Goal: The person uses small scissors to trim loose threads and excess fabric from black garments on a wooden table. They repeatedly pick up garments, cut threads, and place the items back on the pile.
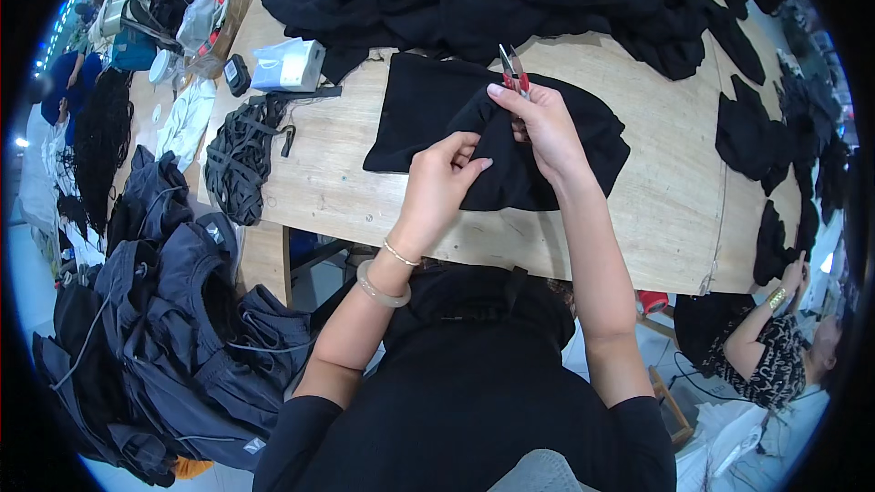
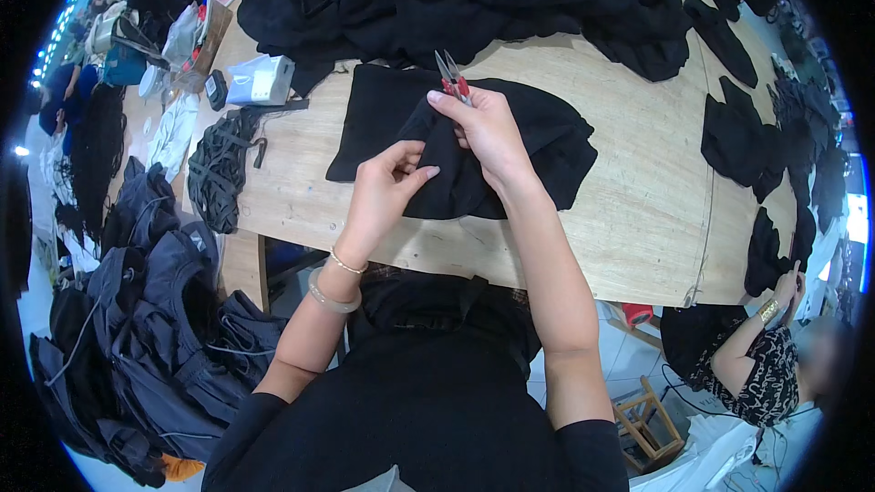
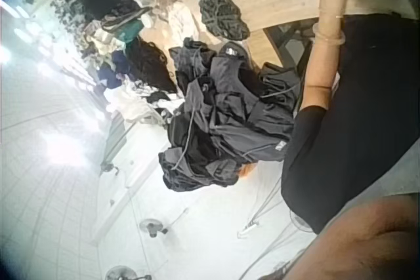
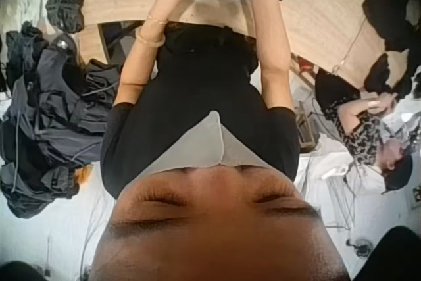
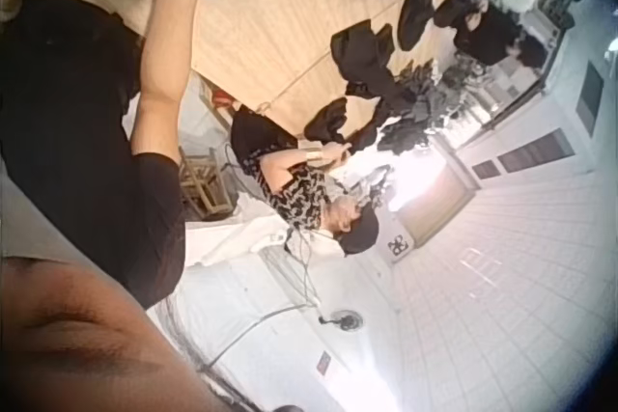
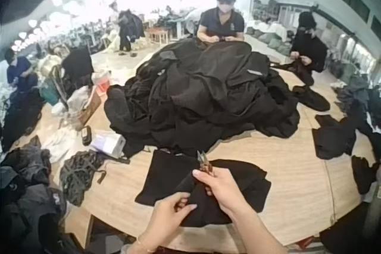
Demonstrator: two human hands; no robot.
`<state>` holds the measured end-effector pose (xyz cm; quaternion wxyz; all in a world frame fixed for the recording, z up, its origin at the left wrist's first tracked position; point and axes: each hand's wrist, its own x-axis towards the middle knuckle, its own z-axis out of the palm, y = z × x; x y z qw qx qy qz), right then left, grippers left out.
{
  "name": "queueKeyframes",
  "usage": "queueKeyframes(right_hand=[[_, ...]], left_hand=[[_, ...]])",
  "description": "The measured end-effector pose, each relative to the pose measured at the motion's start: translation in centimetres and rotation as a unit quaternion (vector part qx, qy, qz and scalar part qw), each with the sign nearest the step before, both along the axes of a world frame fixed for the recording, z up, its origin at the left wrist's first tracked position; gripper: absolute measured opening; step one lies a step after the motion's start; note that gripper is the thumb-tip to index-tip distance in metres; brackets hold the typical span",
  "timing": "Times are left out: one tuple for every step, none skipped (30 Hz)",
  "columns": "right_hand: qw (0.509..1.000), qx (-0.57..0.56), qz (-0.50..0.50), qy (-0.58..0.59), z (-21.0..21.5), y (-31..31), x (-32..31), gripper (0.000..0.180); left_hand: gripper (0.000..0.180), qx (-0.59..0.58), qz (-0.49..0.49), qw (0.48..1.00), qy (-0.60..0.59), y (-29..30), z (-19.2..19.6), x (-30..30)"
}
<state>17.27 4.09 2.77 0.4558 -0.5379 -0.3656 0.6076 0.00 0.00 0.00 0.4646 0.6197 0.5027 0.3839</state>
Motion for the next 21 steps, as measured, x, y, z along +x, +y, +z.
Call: queueKeyframes(right_hand=[[1.000,0.005,-0.008,0.012,-0.1,0.3,0.2,0.020],[1.000,0.010,-0.016,0.025,0.0,0.5,0.5,0.020],[0.998,0.006,-0.045,0.042,-0.1,0.5,0.2,0.020],[0.996,0.010,-0.078,0.041,0.3,0.8,0.7,0.020],[0.993,0.015,-0.110,0.039,0.5,1.1,1.3,0.020],[0.988,0.024,-0.144,0.042,0.2,1.6,2.8,0.019],[0.983,0.040,-0.171,0.055,0.2,1.9,3.9,0.020],[0.980,0.049,-0.182,0.061,0.2,1.8,5.1,0.020],[0.977,0.057,-0.194,0.066,0.1,1.6,6.2,0.020],[0.978,0.068,-0.185,0.061,0.3,1.2,6.8,0.020],[0.980,0.079,-0.177,0.056,0.7,0.2,7.3,0.020],[0.982,0.103,-0.160,0.015,1.3,-1.0,7.8,0.014],[0.984,0.114,-0.129,-0.042,2.5,-2.7,8.3,0.014],[0.986,0.129,-0.096,-0.034,1.6,-4.4,10.4,0.015],[0.985,0.124,-0.094,-0.073,1.0,-6.1,12.0,0.013],[0.982,0.119,-0.096,-0.112,0.6,-7.7,13.2,0.011],[0.977,0.105,-0.113,-0.144,0.2,-8.5,14.0,0.010],[0.972,0.087,-0.132,-0.176,-0.1,-9.5,14.7,0.009],[0.964,0.070,-0.149,-0.207,-0.5,-10.4,15.1,0.008],[0.949,0.061,-0.202,-0.234,-1.3,-11.3,15.1,0.009],[0.945,0.058,-0.200,-0.253,-1.1,-11.8,14.5,0.009]], left_hand=[[0.024,-0.040,-0.021,0.999,-0.024,0.3,0.1,-0.3],[0.023,-0.080,-0.043,0.995,-0.048,0.6,0.0,-0.7],[0.025,-0.091,-0.093,0.991,0.011,0.3,0.2,-2.0],[0.027,-0.094,-0.148,0.983,0.052,0.4,-0.6,-2.7],[0.029,-0.095,-0.202,0.970,0.092,0.6,-0.9,-3.3],[0.033,-0.123,-0.261,0.939,0.188,0.7,1.2,-3.4],[0.034,-0.082,-0.241,0.948,0.190,0.3,1.4,-3.8],[0.034,-0.041,-0.221,0.956,0.191,-0.2,1.5,-4.1],[0.035,0.000,-0.202,0.961,0.191,-0.6,1.6,-4.2],[0.039,-0.026,-0.230,0.935,0.269,-0.8,3.5,-3.9],[0.041,0.046,-0.260,0.932,0.249,-1.7,3.8,-3.5],[0.045,0.115,-0.285,0.924,0.228,-3.1,4.1,-3.1],[0.049,0.183,-0.308,0.911,0.204,-4.4,4.1,-2.6],[0.048,0.160,-0.361,0.909,0.136,-5.6,4.0,-1.9],[0.047,0.136,-0.414,0.898,0.067,-6.6,3.9,-1.2],[0.030,0.101,-0.415,0.904,0.006,-7.3,3.8,-0.7],[0.025,0.069,-0.395,0.915,0.037,-6.8,3.6,-0.9],[0.021,0.033,-0.375,0.924,0.067,-5.9,3.4,-1.4],[0.017,-0.001,-0.354,0.930,0.099,-5.0,3.1,-1.9],[0.009,0.056,-0.256,0.954,0.148,-4.6,2.8,-2.4],[0.010,0.067,-0.192,0.957,0.205,-4.0,2.0,-3.8]])
